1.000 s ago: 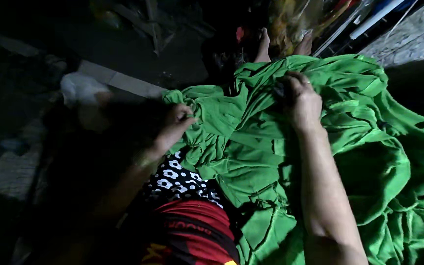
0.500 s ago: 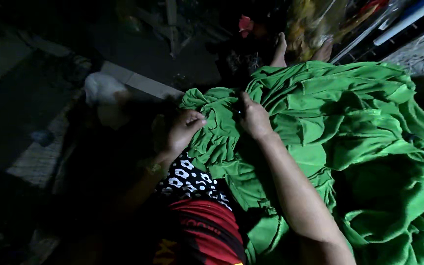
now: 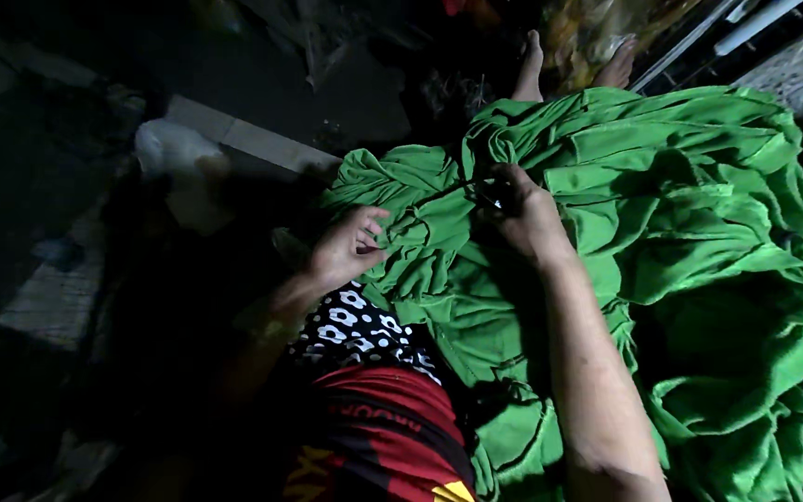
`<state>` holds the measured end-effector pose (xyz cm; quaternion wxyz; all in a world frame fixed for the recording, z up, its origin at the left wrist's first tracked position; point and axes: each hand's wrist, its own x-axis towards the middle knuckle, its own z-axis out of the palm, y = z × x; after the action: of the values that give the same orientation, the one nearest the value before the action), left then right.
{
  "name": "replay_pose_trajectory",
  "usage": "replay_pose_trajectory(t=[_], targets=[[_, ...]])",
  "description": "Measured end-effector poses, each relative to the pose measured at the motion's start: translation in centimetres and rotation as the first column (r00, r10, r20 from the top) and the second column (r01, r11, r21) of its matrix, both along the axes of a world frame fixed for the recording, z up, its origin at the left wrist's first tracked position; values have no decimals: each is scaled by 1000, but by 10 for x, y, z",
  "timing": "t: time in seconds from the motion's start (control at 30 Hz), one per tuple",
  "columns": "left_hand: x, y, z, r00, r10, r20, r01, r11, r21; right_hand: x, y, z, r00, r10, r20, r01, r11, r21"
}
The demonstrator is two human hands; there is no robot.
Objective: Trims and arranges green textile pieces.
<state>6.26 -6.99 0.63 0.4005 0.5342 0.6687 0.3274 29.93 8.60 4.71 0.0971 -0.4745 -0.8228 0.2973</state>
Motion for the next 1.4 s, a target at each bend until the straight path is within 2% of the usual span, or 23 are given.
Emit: replay_pose_trajectory(t=[0.13,0.27,0.4,0.57,0.7,0.8,0.9,1.0,1.07,1.13,1.23,1.4], targets=[[9,8,11,990,99,-96,-84,985,154,4,-16,6,953,41,-302,-53,998,-32],[30,29,13,979,135,-154,-96,967,237,-11,-27,-1,924,75,-376,-114,990,-83],[40,37,2,963,112,-246,-77,986,146,-27,-31,-21,957,72,-280,-119,981,-154],[36,29,-1,976,97,-196,-84,994,71,-33,-37,-22,983,103,-152,-121,986,-118],[27,27,3,997,72,32,-67,990,-123,-27,-32,-21,976,171,-138,-184,979,-87],[25,25,-8,973,111,200,-89,989,-117,-22,-32,-16,970,232,-75,-235,972,-31],[32,27,-6,987,128,99,-116,986,-117,-22,-33,-16,966,255,-38,-254,967,16],[39,33,-4,994,84,-64,-92,987,-131,-24,-33,-19,972,234,-39,-233,972,14],[42,36,-5,993,59,-105,-69,993,-97,-23,-33,-20,973,224,-49,-223,975,18],[41,35,-8,997,50,-52,-53,996,-72,-23,-33,-20,972,232,-44,-231,973,27],[35,31,-9,991,62,115,-51,994,-98,-19,-32,-18,964,266,-8,-265,963,49],[28,26,-10,960,98,264,-69,991,-118,-17,-38,-15,927,357,113,-372,912,175]])
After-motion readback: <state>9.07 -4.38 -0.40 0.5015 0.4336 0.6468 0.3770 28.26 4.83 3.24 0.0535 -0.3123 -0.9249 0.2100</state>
